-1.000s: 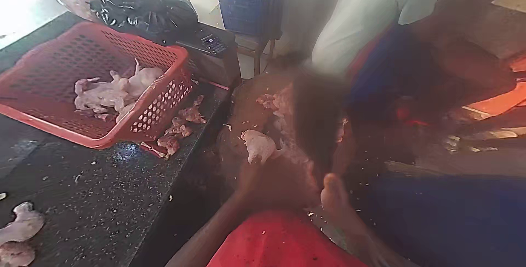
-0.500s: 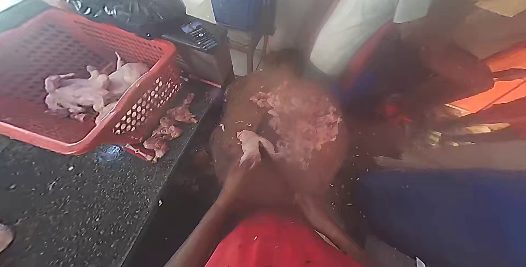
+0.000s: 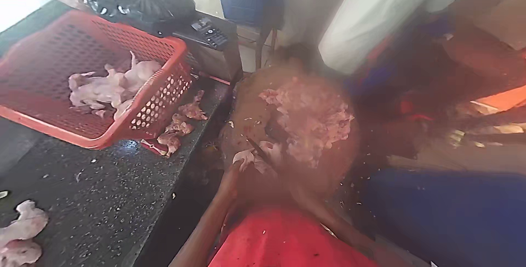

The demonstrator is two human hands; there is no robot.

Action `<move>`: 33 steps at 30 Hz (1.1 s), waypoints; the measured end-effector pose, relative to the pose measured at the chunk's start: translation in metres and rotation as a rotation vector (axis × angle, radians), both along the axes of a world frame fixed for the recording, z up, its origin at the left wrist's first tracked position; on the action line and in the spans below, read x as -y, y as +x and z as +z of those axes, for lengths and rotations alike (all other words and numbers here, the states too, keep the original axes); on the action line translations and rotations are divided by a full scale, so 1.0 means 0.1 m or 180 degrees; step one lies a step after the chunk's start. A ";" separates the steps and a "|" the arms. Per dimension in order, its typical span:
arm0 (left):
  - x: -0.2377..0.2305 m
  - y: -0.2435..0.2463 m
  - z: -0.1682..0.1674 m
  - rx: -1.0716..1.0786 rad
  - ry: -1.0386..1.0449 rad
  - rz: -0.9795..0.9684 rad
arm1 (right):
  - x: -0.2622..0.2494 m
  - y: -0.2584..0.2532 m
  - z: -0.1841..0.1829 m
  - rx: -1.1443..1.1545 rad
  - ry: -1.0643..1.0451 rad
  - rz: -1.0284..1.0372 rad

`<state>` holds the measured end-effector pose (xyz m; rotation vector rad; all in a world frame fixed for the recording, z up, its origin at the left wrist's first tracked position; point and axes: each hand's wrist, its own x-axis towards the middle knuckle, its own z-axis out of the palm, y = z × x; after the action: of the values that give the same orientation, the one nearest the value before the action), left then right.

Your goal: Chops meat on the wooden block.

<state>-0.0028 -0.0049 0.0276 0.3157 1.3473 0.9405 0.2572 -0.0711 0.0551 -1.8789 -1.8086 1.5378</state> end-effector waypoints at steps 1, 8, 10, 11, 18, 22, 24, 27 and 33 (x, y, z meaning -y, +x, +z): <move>-0.02 -0.03 -0.02 -0.0127 0.0077 0.0009 | -0.06 -0.03 0.01 -0.0085 0.0043 -0.0041; -0.09 -0.10 -0.12 -0.0048 0.0201 -0.0017 | -0.40 -0.17 0.61 -0.0646 0.0428 -0.0456; -0.08 -0.10 -0.13 0.0021 0.0145 0.0031 | -0.36 -0.23 0.81 -0.1019 0.1149 -0.0287; -0.09 -0.09 -0.13 0.0072 0.0150 0.0054 | -0.35 -0.26 0.88 -0.1108 0.1508 -0.0179; 0.01 -0.17 -0.26 -0.0121 0.0269 -0.0239 | -0.44 0.05 0.00 0.0231 -0.0355 0.0262; 0.27 -0.22 -0.32 0.0071 0.0118 -0.0127 | -0.41 0.03 0.33 0.0269 -0.0086 0.0171; 0.34 -0.22 -0.33 0.0186 0.0145 0.0001 | -0.39 -0.07 0.61 0.0026 0.0479 0.0085; 0.39 -0.23 -0.35 0.0285 0.0250 0.0104 | -0.38 -0.27 0.99 -0.0778 0.1207 0.0060; 0.35 -0.23 -0.28 0.0159 0.0240 0.0016 | -0.48 -0.08 0.28 0.0214 0.0941 0.0775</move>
<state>-0.0259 -0.0396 -0.0007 0.3445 1.2695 0.9989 0.2493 -0.0231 0.0830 -1.6420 -2.2219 1.1951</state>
